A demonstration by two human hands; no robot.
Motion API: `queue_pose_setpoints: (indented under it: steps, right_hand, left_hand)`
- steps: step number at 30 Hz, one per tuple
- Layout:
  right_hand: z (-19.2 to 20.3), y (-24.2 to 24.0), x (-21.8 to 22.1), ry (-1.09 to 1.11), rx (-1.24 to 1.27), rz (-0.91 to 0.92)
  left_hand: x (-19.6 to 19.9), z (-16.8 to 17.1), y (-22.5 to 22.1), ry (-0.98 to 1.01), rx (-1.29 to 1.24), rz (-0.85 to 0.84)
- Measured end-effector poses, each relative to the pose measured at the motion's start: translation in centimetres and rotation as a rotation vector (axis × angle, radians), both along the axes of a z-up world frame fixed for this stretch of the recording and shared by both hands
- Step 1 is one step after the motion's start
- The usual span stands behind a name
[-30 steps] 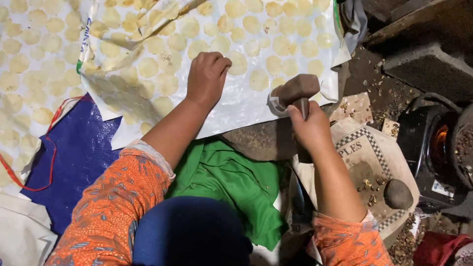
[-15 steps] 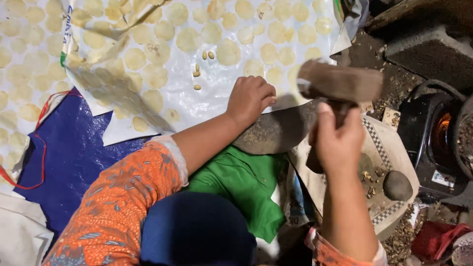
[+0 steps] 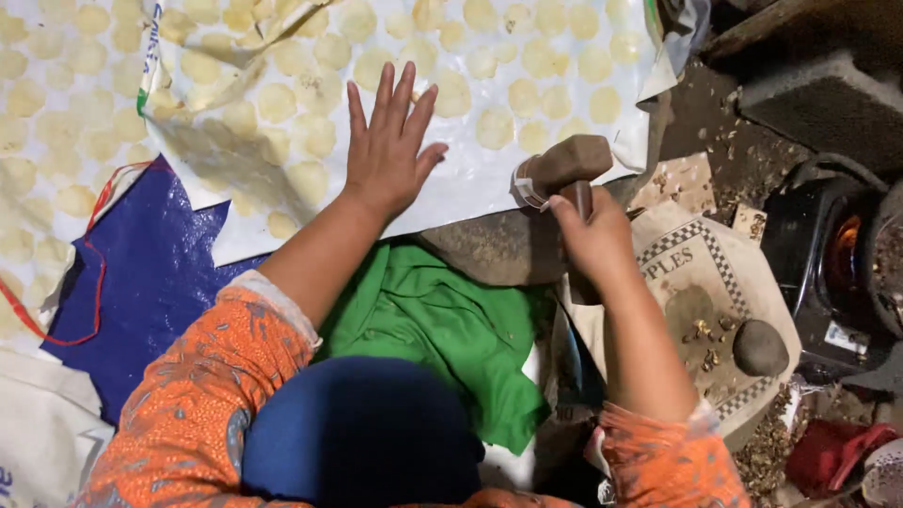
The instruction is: Cracking nuts with a mallet, sorting them by hand, and using a strainer to move items in a pan.
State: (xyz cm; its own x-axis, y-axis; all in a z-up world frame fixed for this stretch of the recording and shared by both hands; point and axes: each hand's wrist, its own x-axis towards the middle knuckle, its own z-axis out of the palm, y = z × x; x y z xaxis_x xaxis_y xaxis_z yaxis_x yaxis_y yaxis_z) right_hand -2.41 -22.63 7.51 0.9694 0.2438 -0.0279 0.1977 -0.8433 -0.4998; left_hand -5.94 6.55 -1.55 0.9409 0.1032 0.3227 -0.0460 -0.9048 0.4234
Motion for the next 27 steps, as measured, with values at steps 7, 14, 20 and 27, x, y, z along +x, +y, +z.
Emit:
queue_pose_setpoints:
  steps: [7, 14, 20, 27]
  right_hand:
    - [1.6, 2.7, -2.1, -0.128, 0.133, -0.038]
    - [0.5, 2.0, 2.5, 0.198, -0.165, -0.133]
    - [0.8, 4.8, -0.3, 0.008, -0.090, -0.226]
    - [0.3, 2.4, 1.9, 0.154, -0.139, -0.072]
  left_hand:
    - [7.6, -1.7, 2.5, -0.338, -0.461, 0.253]
    - [3.0, -1.5, 1.5, -0.244, -0.112, -0.059]
    - [2.8, -1.6, 2.0, -0.269, -0.119, -0.020]
    - [3.2, -1.2, -0.1, -0.216, -0.184, -0.171]
